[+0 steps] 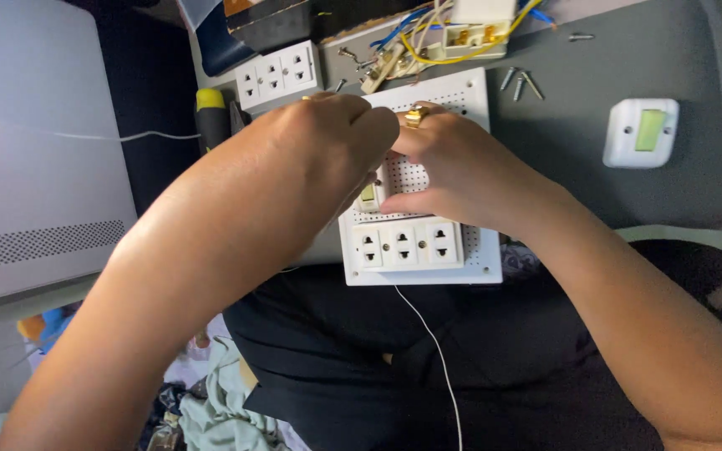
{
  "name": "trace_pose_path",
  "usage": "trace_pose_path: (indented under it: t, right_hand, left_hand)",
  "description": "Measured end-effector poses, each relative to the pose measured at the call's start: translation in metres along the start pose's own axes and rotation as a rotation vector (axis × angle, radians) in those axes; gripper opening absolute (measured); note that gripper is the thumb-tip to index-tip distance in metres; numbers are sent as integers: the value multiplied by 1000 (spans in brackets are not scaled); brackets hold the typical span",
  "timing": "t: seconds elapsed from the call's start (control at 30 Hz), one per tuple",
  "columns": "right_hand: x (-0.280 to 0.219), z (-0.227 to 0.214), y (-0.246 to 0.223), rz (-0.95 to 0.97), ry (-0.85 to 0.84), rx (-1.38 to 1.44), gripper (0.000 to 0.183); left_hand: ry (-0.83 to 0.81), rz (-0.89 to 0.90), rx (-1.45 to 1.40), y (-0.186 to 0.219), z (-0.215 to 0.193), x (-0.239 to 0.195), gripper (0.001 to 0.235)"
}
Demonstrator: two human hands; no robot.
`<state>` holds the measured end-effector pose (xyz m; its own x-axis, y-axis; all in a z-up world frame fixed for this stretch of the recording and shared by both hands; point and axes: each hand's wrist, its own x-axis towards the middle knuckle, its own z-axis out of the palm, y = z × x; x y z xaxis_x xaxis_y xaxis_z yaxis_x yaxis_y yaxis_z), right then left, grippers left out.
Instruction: The person assembles a white electrical panel by placing a switch module onto a perforated board and securing it with screws. They use a screwdriver to tighten the screws and adjust the module's position.
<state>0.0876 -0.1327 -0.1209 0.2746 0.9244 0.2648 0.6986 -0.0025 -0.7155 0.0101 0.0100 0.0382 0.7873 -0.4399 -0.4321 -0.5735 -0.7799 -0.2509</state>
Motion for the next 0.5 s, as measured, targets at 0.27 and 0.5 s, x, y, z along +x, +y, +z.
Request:
trace_pose_path:
  t: [0.27,0.5]
  right_hand:
    - [-5,-1,2,-77,79,97,45]
    - [-6,5,7,54,0,29,51]
  left_hand:
    - [-260,-273,-160,15,-23,2,25]
    - [-215,-144,-49,19,-24,5,26]
